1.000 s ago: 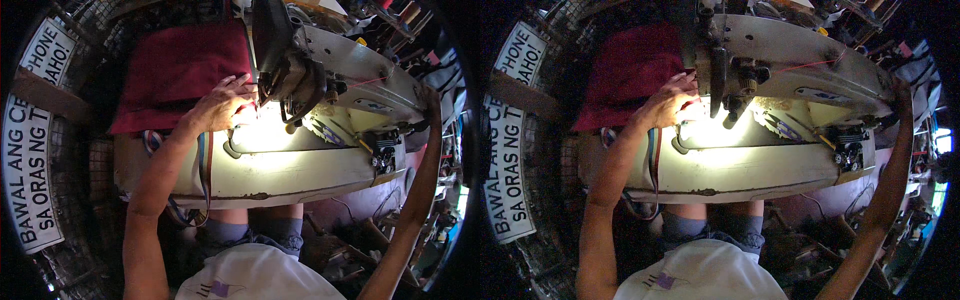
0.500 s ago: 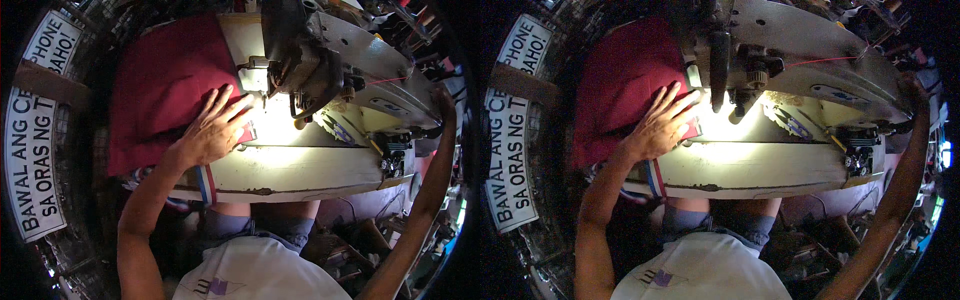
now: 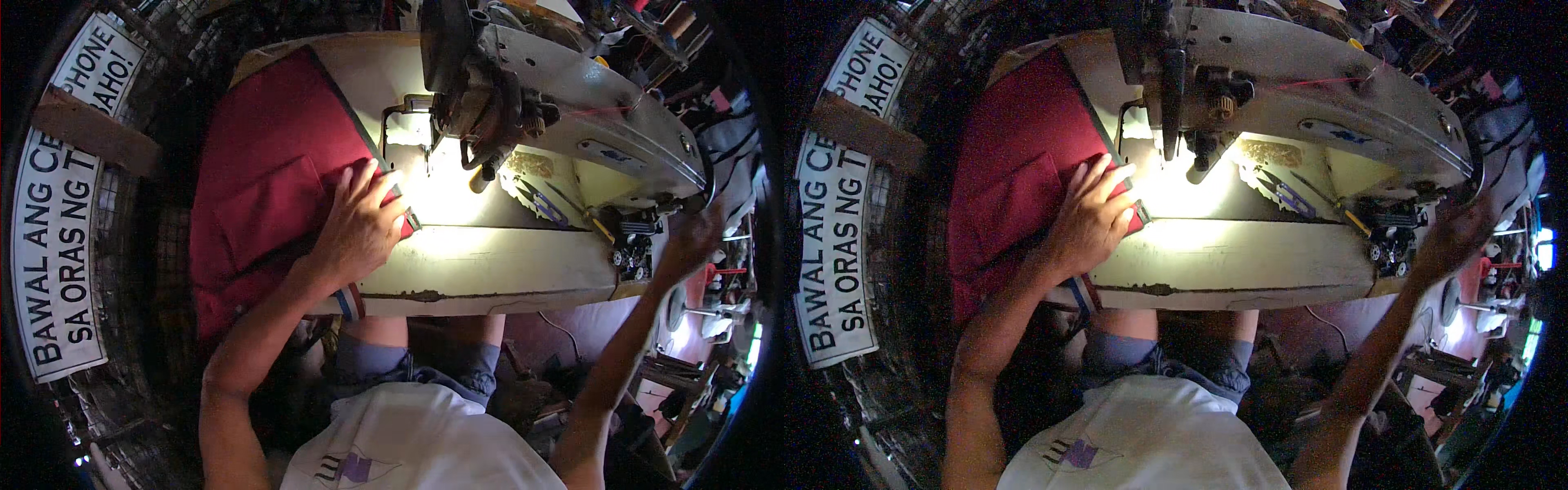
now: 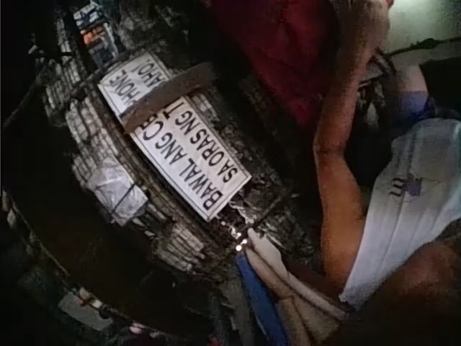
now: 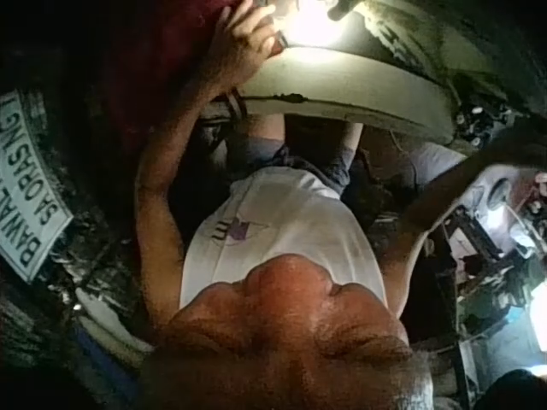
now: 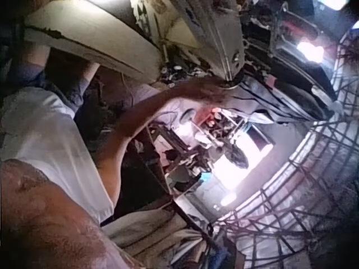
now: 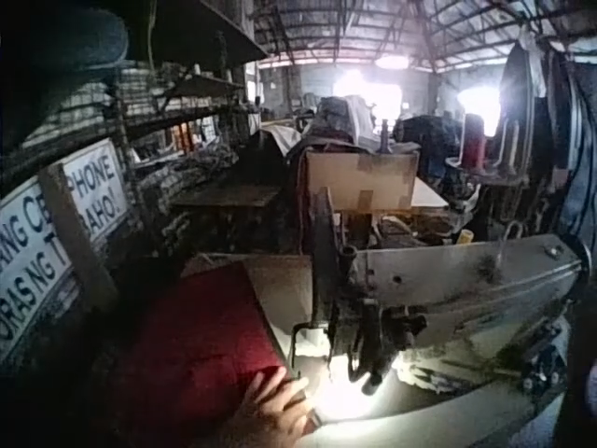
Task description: Sewing a black strap onto a pink fabric tote bag using an industrial sewing machine.
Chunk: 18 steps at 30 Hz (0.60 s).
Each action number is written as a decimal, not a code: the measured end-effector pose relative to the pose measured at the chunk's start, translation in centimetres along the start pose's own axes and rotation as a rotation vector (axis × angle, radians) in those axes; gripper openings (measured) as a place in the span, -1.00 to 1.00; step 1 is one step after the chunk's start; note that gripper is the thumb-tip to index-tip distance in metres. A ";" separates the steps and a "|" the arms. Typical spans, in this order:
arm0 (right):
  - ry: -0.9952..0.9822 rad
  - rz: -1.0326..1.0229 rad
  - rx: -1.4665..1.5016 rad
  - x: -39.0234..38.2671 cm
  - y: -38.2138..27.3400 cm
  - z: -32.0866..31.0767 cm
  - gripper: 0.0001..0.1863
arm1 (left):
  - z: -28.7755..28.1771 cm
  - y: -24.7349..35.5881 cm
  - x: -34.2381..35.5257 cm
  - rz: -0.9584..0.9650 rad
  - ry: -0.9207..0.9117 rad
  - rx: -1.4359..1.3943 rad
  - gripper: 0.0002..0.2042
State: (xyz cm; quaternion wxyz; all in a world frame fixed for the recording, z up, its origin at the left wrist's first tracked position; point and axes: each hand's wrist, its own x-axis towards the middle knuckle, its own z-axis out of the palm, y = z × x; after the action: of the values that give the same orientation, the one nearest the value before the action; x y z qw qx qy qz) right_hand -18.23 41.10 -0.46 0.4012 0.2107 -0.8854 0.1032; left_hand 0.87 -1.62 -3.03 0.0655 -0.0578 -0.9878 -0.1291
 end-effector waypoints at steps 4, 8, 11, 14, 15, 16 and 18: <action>-0.458 -0.088 0.385 -2.7 -11.3 1.2 -0.64 | 0.5 -0.9 3.7 -0.057 0.040 -0.165 -0.84; -0.422 -0.025 0.407 -2.1 -14.3 4.1 -0.69 | 0.3 -2.6 6.6 -0.206 -0.175 -0.516 -0.77; -0.474 -0.064 0.445 -1.6 -14.7 3.8 -0.71 | -0.3 -3.3 7.3 -0.255 -0.279 -0.567 -0.76; -0.531 -0.082 0.688 -1.4 -17.8 2.4 -0.80 | -1.5 -3.4 7.5 -0.205 -0.281 -0.678 -0.75; -0.633 -0.056 0.795 -1.4 -19.2 2.0 -0.81 | -1.8 -3.3 7.6 -0.206 -0.282 -0.677 -0.75; -0.728 0.022 0.832 -1.2 -20.5 1.6 -0.82 | -2.2 -3.3 7.8 -0.174 -0.302 -0.661 -0.75; -0.720 -0.130 0.899 -0.4 -22.7 1.2 -0.81 | -2.7 -3.3 8.0 -0.142 -0.323 -0.646 -0.75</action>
State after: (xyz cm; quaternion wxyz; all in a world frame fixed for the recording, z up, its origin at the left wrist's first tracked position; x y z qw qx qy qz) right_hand -8.47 20.53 -1.25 -0.0486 0.4360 -0.8206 0.3662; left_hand -7.16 -4.73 -0.05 -0.1223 -0.0267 -0.8952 -0.4278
